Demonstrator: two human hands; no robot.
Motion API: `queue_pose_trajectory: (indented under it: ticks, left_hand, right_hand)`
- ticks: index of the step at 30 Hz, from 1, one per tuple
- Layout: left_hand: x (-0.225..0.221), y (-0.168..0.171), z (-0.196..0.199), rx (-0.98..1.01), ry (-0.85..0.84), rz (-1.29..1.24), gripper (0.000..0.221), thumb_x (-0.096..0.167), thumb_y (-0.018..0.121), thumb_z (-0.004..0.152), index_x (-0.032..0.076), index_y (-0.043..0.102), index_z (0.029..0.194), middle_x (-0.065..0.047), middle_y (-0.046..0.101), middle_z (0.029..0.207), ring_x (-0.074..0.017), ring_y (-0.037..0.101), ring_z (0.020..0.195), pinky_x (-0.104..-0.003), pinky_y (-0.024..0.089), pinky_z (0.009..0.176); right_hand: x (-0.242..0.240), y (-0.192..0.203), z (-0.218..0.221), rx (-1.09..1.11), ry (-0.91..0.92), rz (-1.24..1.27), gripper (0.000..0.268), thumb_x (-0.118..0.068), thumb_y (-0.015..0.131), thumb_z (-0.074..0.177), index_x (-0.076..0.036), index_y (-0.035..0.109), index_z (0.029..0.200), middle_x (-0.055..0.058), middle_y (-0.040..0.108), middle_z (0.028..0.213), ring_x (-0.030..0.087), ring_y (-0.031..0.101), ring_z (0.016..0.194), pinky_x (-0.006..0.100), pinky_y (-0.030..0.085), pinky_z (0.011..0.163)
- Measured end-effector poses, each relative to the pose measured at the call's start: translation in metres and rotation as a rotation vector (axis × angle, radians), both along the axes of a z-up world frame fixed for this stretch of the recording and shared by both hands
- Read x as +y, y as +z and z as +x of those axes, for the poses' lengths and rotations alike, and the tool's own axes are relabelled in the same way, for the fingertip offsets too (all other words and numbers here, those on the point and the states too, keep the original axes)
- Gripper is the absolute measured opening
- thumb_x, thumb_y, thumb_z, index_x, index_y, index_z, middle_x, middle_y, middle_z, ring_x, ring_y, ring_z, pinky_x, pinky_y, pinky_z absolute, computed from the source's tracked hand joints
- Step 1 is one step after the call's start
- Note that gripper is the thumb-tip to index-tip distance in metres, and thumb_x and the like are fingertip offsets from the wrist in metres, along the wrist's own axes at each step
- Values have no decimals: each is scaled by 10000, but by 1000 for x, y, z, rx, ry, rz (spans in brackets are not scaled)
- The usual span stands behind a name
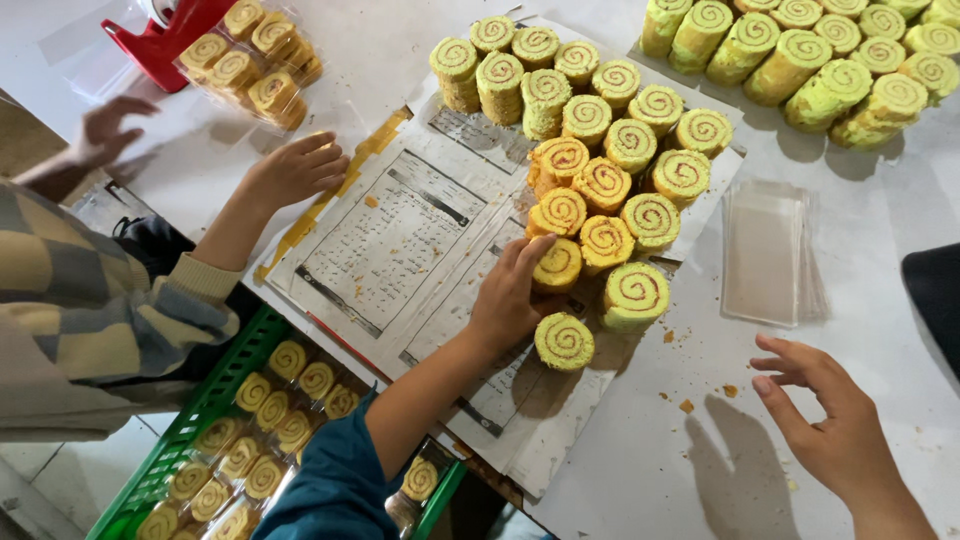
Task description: The person wraps individual roll cakes in clear plastic film by hand, using a tape dispenser to secure each package.
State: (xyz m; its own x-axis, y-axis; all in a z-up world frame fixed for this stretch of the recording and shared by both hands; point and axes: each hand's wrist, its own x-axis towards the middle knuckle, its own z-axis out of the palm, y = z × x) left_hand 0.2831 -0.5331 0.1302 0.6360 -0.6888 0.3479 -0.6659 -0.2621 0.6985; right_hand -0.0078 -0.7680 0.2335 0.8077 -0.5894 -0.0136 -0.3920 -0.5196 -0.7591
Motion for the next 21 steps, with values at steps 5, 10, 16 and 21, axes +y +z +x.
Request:
queue_pose_trajectory:
  ticks: [5, 10, 16, 21]
  left_hand:
    - [1, -2, 0, 7, -20, -63, 880, 203, 921, 809, 159, 412, 1525, -219, 523, 1399, -408, 620, 1222, -544, 642, 908]
    - [14, 26, -8, 105, -11, -86, 826, 118, 907, 802, 163, 455, 1492, -211, 530, 1422, -400, 629, 1245, -504, 665, 975]
    - [51, 50, -8, 123, 91, -157, 647, 60, 822, 887, 93, 490, 1442, -231, 554, 1415, -386, 612, 1252, -472, 654, 1016]
    - [84, 56, -6, -122, 157, -234, 770, 169, 923, 806, 63, 490, 1434, -172, 572, 1342, -319, 587, 1199, -442, 558, 985]
  right_hand:
    - [-4, -1, -4, -40, 35, -24, 399, -82, 679, 958, -86, 704, 1357, 90, 714, 1319, 212, 760, 1083, 344, 573, 1033]
    - [-9, -2, -10, -109, 78, -57, 382, -58, 670, 967, -62, 699, 1348, 109, 703, 1325, 216, 767, 1073, 334, 592, 979]
    - [-10, 6, -18, 5, -41, -56, 358, -112, 686, 983, -140, 732, 1337, 26, 724, 1342, 155, 748, 1097, 333, 475, 932]
    - [-14, 13, -33, -105, 7, -42, 350, -56, 662, 978, -68, 710, 1325, 93, 707, 1321, 210, 761, 1091, 334, 576, 997]
